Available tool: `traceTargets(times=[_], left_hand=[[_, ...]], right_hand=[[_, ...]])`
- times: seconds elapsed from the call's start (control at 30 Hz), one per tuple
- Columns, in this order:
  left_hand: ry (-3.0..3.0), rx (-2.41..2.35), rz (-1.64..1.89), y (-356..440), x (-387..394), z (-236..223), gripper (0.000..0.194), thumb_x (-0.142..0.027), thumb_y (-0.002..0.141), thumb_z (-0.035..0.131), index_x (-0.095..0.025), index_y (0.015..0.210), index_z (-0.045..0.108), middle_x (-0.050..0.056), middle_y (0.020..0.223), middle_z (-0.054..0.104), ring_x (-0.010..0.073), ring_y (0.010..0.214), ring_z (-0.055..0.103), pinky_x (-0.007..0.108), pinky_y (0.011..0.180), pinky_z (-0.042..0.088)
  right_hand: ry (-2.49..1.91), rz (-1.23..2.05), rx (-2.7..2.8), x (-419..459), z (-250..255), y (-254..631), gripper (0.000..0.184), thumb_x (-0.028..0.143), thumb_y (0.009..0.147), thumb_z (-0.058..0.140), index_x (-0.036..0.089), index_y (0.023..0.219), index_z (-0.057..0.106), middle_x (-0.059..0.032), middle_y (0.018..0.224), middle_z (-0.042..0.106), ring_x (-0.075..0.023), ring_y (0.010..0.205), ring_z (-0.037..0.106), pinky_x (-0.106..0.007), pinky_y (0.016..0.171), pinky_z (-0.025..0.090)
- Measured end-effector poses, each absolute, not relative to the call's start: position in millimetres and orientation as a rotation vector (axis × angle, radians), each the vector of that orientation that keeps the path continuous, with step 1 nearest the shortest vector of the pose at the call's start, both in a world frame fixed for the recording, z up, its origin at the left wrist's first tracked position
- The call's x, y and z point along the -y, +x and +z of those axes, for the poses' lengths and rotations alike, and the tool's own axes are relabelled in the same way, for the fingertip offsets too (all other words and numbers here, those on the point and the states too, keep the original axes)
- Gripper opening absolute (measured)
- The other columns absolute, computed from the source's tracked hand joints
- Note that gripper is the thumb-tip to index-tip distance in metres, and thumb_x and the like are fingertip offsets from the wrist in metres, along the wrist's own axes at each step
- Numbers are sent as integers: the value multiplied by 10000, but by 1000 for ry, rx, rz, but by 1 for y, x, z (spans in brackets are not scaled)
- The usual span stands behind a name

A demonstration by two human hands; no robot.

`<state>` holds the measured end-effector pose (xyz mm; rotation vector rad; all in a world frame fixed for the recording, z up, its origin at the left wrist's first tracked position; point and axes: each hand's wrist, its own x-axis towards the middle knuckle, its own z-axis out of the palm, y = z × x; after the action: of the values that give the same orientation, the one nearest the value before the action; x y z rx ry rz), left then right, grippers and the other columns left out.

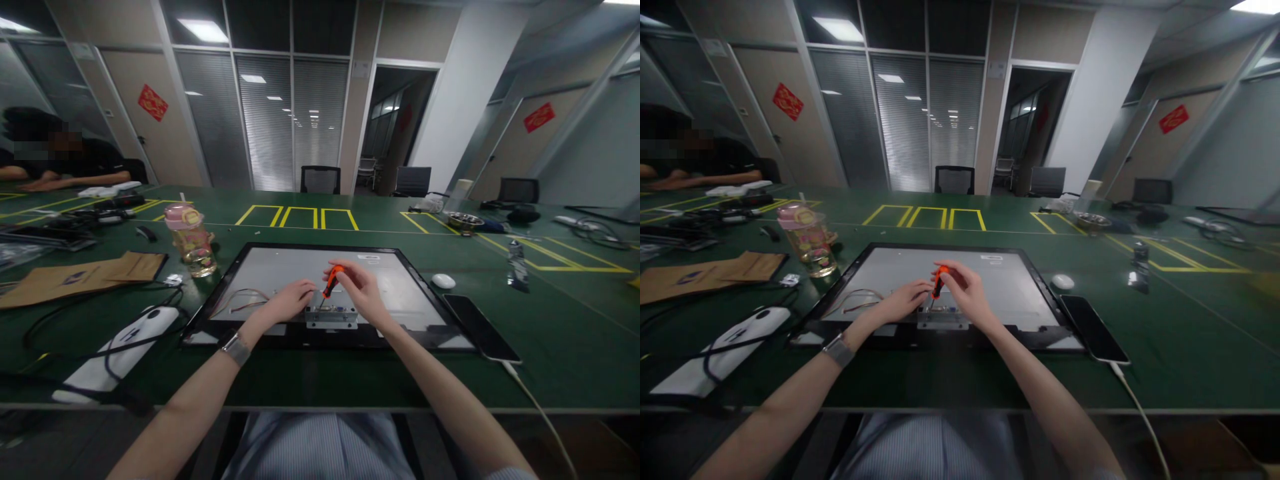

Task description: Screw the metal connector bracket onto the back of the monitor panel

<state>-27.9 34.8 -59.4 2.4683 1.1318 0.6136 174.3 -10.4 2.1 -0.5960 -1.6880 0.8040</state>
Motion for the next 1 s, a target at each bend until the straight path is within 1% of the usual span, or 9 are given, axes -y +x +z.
traceTargets(times=[0.1,0.17,0.3,0.37,0.47,0.57,0.73,0.9,1.0], left_hand=[[2483,-1160,590,-28,-34,-59,318,-284,951,361,-208,1150,598,57,1228,600,200,1125,550,340,1030,390],[2488,-1172,585,-28,-34,-58,329,-286,951,359,-195,1156,599,67,1235,598,204,1132,551,342,1031,391],[2486,-1185,589,-28,-33,-57,350,-295,954,349,-173,1165,600,86,1239,595,212,1131,552,353,1032,395],[2482,-1185,588,-28,-33,-57,354,-296,955,346,-175,1170,600,85,1251,589,212,1138,549,358,1035,393],[2476,-1187,581,-28,-33,-58,348,-289,950,356,-178,1174,599,80,1255,588,208,1142,545,358,1042,389],[2472,-1189,571,-28,-35,-59,346,-286,948,363,-173,1182,592,85,1253,588,206,1137,545,359,1039,393],[2493,-1173,577,-27,-35,-59,345,-265,949,356,-154,1170,596,92,1229,596,207,1144,540,351,1046,385],[2475,-1167,585,-28,-32,-57,342,-291,956,351,-187,1182,586,69,1228,593,197,1132,549,341,1031,398],[2474,-1164,588,-28,-32,-57,334,-292,958,349,-206,1174,588,56,1234,591,188,1134,548,329,1034,394]], right_hand=[[-704,632,1595,5,-1,174,202,367,842,620,233,980,681,-25,818,607,-162,748,616,-312,718,519],[-746,492,1597,4,-2,176,183,346,862,591,231,967,688,-28,805,594,-166,765,589,-321,747,509],[-643,615,1722,8,-1,182,308,312,930,468,253,1207,588,-80,1082,624,-196,962,622,-380,877,503],[-629,729,1720,9,-3,185,343,306,926,482,262,1260,549,-72,1089,637,-191,954,635,-378,873,516],[-731,561,1645,7,-6,187,259,304,857,604,240,1102,658,-48,898,629,-180,825,605,-347,793,526],[-760,431,1615,7,-9,188,200,286,839,626,232,1022,685,-53,883,617,-190,835,592,-355,802,511],[-601,739,1694,13,-10,187,371,271,935,457,282,1300,521,-73,1100,635,-189,940,647,-393,881,509],[-703,488,1638,16,-12,182,235,275,849,621,254,1078,669,-46,889,611,-181,830,611,-344,791,518],[-680,493,1648,20,-10,182,232,273,884,570,262,1097,659,-61,963,609,-189,885,616,-365,837,510]])
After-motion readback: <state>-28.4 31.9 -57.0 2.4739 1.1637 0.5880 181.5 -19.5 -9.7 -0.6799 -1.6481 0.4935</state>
